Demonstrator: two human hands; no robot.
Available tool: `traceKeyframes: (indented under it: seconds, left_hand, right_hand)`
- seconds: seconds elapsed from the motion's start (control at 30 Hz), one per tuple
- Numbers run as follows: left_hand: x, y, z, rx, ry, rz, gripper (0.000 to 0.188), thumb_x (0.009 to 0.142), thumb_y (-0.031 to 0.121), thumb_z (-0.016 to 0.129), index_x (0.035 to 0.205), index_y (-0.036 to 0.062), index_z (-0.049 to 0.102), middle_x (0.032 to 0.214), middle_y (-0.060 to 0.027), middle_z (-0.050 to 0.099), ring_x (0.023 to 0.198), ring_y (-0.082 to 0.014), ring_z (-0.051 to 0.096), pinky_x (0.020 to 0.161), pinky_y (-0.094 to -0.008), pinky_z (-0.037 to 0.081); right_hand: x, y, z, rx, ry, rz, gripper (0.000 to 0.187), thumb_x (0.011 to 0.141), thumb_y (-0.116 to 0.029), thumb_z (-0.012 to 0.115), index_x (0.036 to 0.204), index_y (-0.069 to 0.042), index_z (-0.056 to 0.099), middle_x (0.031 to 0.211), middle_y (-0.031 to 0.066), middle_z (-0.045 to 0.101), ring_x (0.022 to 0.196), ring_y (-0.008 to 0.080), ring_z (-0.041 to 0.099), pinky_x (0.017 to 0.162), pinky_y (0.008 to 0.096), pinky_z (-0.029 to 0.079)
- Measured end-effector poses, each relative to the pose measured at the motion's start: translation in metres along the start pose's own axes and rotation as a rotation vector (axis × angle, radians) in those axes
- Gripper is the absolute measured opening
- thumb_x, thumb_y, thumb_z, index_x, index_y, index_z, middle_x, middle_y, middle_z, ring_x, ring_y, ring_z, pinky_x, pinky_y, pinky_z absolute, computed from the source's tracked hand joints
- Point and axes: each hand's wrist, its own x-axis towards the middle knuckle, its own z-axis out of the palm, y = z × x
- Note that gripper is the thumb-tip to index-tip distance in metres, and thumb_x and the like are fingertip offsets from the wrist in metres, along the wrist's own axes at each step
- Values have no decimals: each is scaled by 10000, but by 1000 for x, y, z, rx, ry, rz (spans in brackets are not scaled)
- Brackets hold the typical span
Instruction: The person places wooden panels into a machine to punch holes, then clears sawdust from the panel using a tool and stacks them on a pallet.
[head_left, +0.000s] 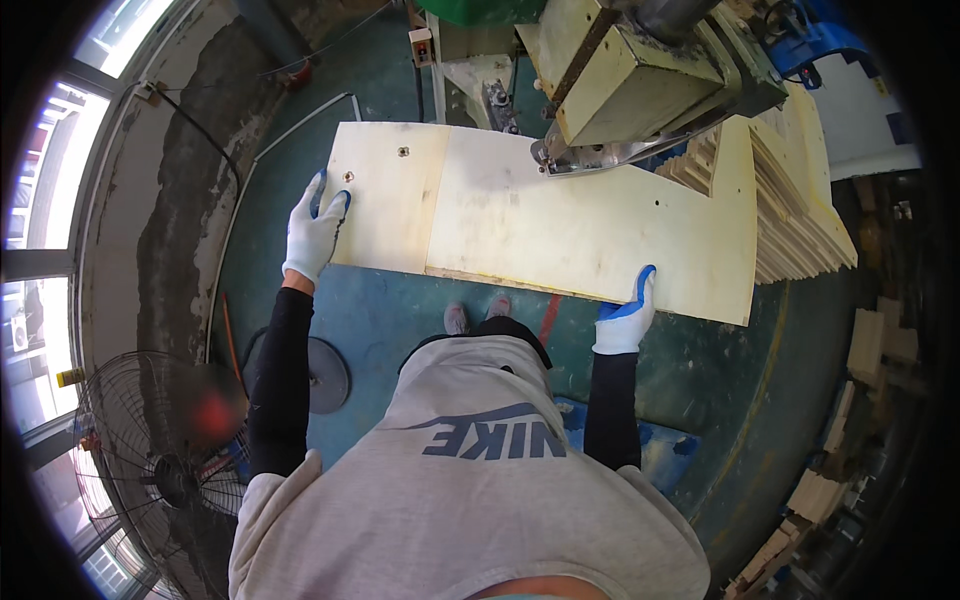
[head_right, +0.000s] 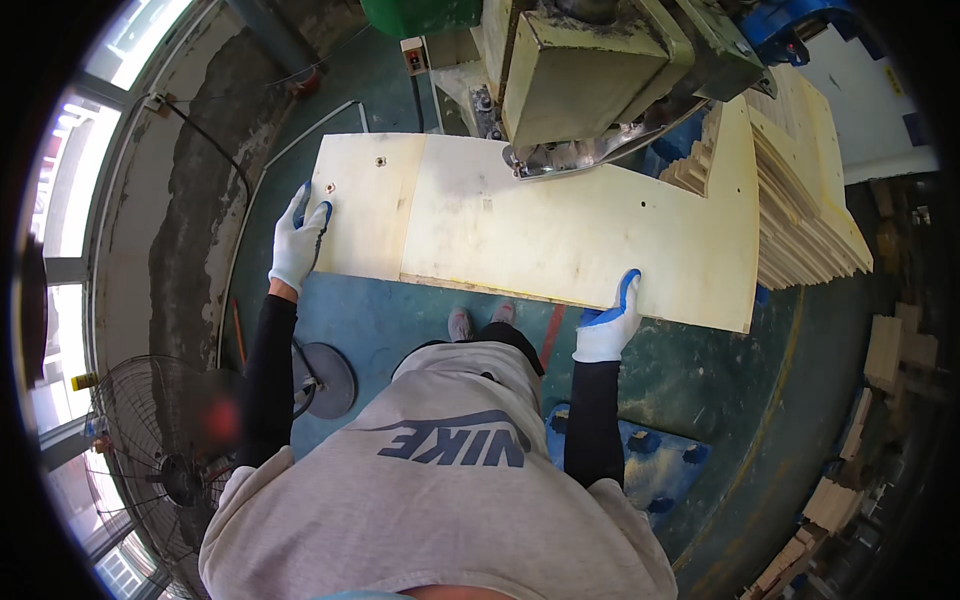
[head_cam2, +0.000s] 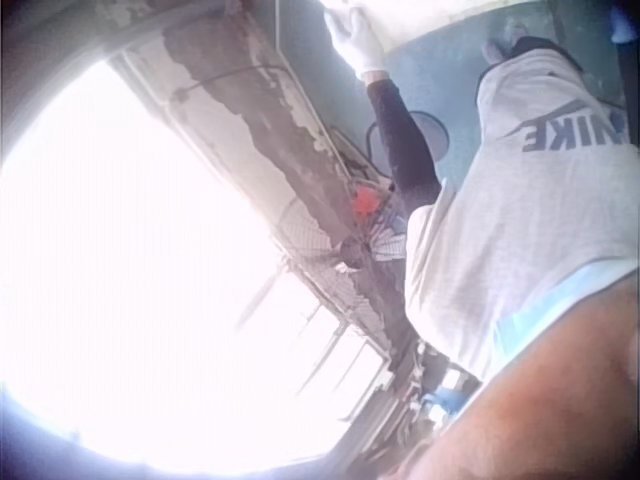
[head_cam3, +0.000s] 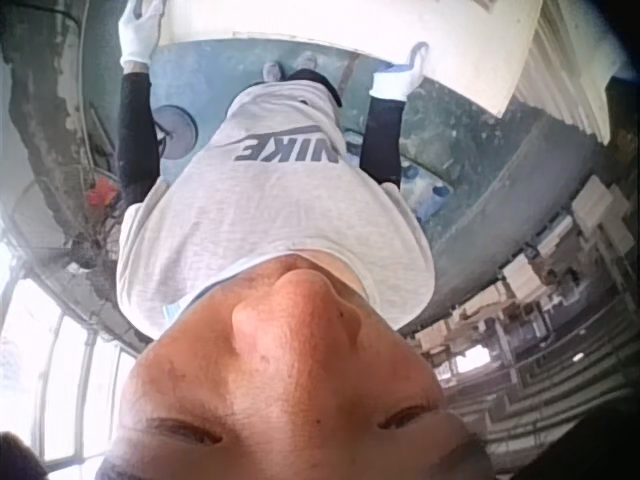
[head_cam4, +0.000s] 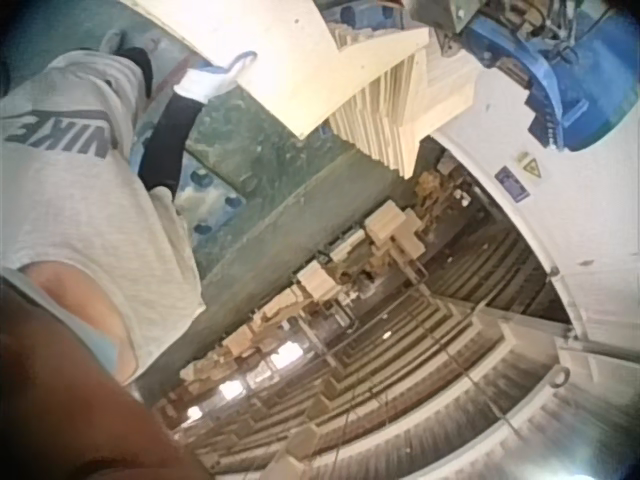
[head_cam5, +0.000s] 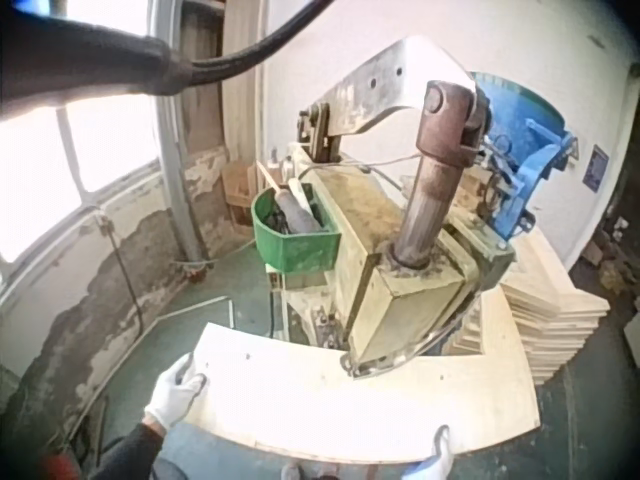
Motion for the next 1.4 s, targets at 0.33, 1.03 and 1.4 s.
traceKeyframes:
  seconds: [0.33, 1.03, 1.4]
  left_hand:
    - [17, 2, 2, -10, -55, -38, 605, 952, 201, 715, 1468, -16, 487, 1342, -125, 634, 1075, -131, 621, 937, -259, 494]
    - [17, -15, -40, -690, -138, -82, 580, 1046, 329, 555, 1523, 36, 400, 1416, -119, 571, 1203, -203, 614, 1032, -331, 481]
    - [-105, 14, 154, -1336, -64, -316, 329, 1012, 247, 616, 1274, 48, 606, 1162, -22, 675, 1091, -173, 646, 965, -359, 515]
  right_hand:
    - [5, -25, -35, 123, 48, -55, 472, 1029, -396, 576, 1344, -45, 576, 1329, 68, 626, 1227, 230, 595, 1048, 397, 478]
    - [118, -236, -196, -1000, -1, 33, 546, 1035, -418, 574, 1311, 53, 602, 1204, 53, 668, 1071, 129, 623, 924, 264, 477]
    - [104, -225, -180, -1026, 27, -110, 458, 1022, -361, 619, 1234, 45, 636, 1144, 39, 681, 1019, 108, 631, 897, 246, 485]
